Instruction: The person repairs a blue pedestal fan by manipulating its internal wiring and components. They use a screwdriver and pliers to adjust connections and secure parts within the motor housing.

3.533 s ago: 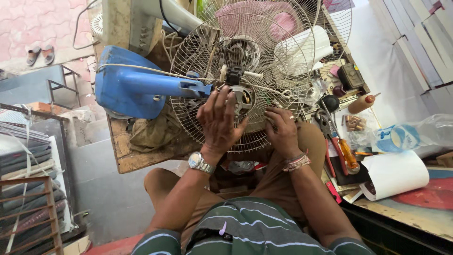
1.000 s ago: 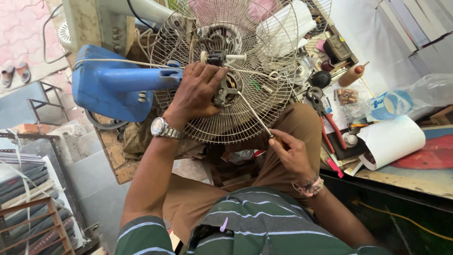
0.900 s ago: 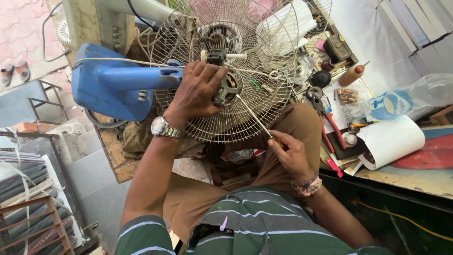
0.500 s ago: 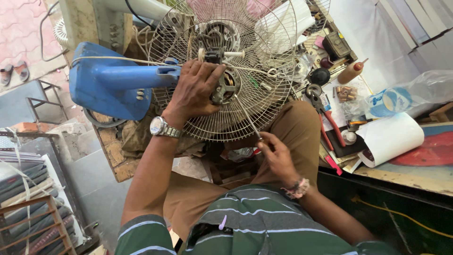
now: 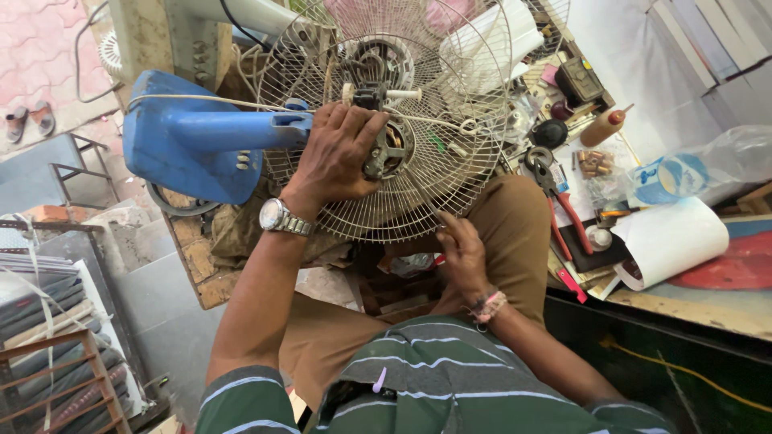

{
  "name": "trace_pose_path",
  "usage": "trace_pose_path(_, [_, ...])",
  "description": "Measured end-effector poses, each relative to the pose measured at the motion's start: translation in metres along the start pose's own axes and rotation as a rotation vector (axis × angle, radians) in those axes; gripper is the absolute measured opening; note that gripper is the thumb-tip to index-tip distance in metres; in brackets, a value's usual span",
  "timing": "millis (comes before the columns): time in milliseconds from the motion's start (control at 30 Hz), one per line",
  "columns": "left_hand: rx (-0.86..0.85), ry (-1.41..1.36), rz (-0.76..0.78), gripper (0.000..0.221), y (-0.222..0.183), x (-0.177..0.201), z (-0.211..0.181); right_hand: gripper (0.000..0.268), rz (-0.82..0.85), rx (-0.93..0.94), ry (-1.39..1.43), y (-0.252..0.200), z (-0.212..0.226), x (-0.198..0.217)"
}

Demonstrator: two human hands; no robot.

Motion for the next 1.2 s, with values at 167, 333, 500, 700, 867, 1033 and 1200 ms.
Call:
trace_pose_path(167, [0.01, 0.016, 0.009, 0.094, -0.002, -0.003, 0.002, 0.044, 0.055, 0.219, -0.223, 0.013, 0.02, 0.026])
trace_pose_path(333, [0.015, 0.028, 0.057, 0.09, 0.0, -0.009, 0.003, 0.041, 0.304, -0.403, 0.502, 0.038, 0.0, 0.043])
trace_pose_path(500, [0.007, 0.023, 0.007, 0.096, -0.006, -0.01, -0.001, 0.04, 0.496, -0.246, 0.508, 0.064, 0.026, 0.035])
trace_pose_path(700, [-0.013, 0.066, -0.011, 0.098, -0.009, -0.015, -0.001, 0.046, 0.286, 0.0, 0.379, 0.015, 0.057, 0.017])
trace_pose_path(867, [-0.029, 0.12, -0.032, 0.097, -0.014, -0.017, -0.001, 0.051, 0.311, -0.531, 0.432, -0.035, 0.023, 0.008])
trace_pose_path(1033, [-0.03, 0.117, -0.052, 0.091, -0.012, -0.014, -0.008, 0.05, 0.266, -0.316, 0.355, -0.041, 0.002, 0.013])
trace_pose_path(1200, [0.005, 0.134, -0.004, 0.094, -0.007, -0.006, -0.007, 0.053, 0.204, -0.197, 0.371, -0.039, 0.003, 0.02])
Point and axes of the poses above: each hand's wrist, its own y-axis towards the middle knuckle, its own x-axis out of the back of the hand, z = x × y, the point moved 2 cm from there along y, towards the middle knuckle, and after that the axes turned 6 degrees about x, right-handed, at the moved point
